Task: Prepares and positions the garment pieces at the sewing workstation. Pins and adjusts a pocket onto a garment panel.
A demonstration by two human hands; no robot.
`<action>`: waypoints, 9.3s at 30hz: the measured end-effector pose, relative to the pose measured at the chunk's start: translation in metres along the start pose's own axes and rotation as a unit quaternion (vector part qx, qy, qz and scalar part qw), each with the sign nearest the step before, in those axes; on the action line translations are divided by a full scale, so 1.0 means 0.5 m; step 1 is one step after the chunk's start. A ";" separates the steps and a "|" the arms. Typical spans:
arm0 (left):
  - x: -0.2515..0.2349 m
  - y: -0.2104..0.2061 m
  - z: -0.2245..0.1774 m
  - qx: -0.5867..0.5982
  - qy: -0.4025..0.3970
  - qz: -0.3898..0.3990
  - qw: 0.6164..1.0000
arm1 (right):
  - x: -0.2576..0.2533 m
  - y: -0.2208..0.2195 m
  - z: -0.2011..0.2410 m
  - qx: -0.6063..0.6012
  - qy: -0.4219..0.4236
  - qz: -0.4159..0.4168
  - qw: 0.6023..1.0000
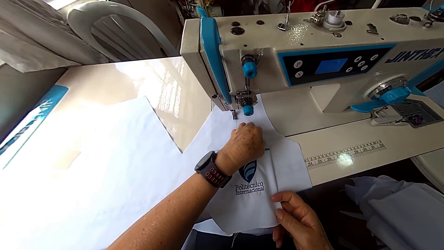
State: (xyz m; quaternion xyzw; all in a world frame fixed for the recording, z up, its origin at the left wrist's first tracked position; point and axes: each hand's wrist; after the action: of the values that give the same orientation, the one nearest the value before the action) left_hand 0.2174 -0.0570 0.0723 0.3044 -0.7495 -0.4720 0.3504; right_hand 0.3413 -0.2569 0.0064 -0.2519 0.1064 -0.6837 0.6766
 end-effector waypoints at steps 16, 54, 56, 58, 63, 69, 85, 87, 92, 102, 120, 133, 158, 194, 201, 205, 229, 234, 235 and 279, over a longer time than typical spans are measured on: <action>0.011 -0.013 0.006 0.024 -0.003 -0.036 0.999 | 0.011 0.003 0.006 -0.014 -0.001 -0.002 1.000; 0.151 -0.212 -0.022 -0.117 -0.073 -0.313 0.940 | -0.141 0.063 0.101 0.562 0.410 0.077 0.714; 0.152 -0.211 -0.026 -0.108 -0.075 -0.316 0.940 | -0.187 0.063 0.086 0.592 0.421 0.105 0.679; 0.155 -0.207 -0.020 -0.082 -0.093 -0.312 0.942 | -0.211 0.069 0.070 0.633 0.430 0.114 0.634; 0.189 -0.176 0.067 0.046 -0.113 -0.325 0.938 | -0.218 0.080 0.062 0.689 0.407 0.125 0.586; 0.249 -0.144 0.175 -0.037 0.018 -0.392 0.919 | -0.218 0.080 0.082 0.699 0.384 0.149 0.585; 0.250 -0.186 0.078 -0.080 0.045 -0.394 0.914 | -0.203 0.091 0.110 0.682 0.274 0.226 0.640; 0.237 -0.172 0.091 -0.092 0.043 -0.418 0.903 | -0.207 0.082 0.097 0.673 0.304 0.178 0.651; 0.243 -0.170 0.105 -0.098 0.020 -0.393 0.914 | -0.205 0.079 0.086 0.698 0.337 0.141 0.616; 0.284 -0.160 0.130 -0.053 0.000 -0.304 0.951 | -0.231 0.086 0.109 0.661 0.367 0.179 0.629; 0.167 -0.094 0.190 -0.004 0.006 -0.327 0.945 | -0.302 -0.014 0.211 0.659 0.026 0.053 0.750; 0.176 -0.073 0.185 0.167 0.047 -0.291 0.941 | -0.290 -0.020 0.198 0.587 0.017 0.044 0.808; 0.174 -0.087 0.137 -0.107 -0.051 -0.335 0.935 | -0.258 0.033 0.081 0.695 0.458 0.096 0.545; 0.262 -0.101 0.151 -0.126 0.017 -0.243 0.962 | -0.221 0.037 0.127 0.745 0.331 0.189 0.548; 0.283 -0.082 0.202 -0.059 -0.032 -0.153 0.986 | -0.217 0.031 0.150 0.734 0.283 0.265 0.557; 0.274 -0.125 0.168 -0.104 0.013 -0.257 0.961 | -0.215 0.027 0.144 0.739 0.294 0.258 0.549; 0.138 -0.145 0.046 -0.058 -0.155 -0.299 0.940 | -0.181 0.062 0.134 0.707 0.298 0.278 0.579; 0.123 -0.172 0.044 -0.070 -0.163 -0.302 0.937 | -0.212 0.100 0.157 0.627 0.351 0.261 0.645; 0.124 -0.175 0.043 -0.077 -0.156 -0.300 0.938 | -0.226 0.112 0.170 0.592 0.366 0.235 0.679; 0.124 -0.208 -0.006 -0.120 -0.115 -0.334 0.928 | -0.318 0.022 0.179 0.645 0.196 0.093 0.733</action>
State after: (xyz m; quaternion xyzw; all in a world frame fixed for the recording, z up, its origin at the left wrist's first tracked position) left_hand 0.1975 -0.1454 -0.0076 0.4361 -0.5775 -0.6800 0.1181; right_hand 0.3877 -0.0845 0.0455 0.3955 -0.2073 -0.5561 0.7010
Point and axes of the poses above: each hand's wrist, its own x-axis away from the middle knuckle, its own y-axis out of the back of the hand, z = x × y, and after that the axes turned 5 degrees about -x, right-handed
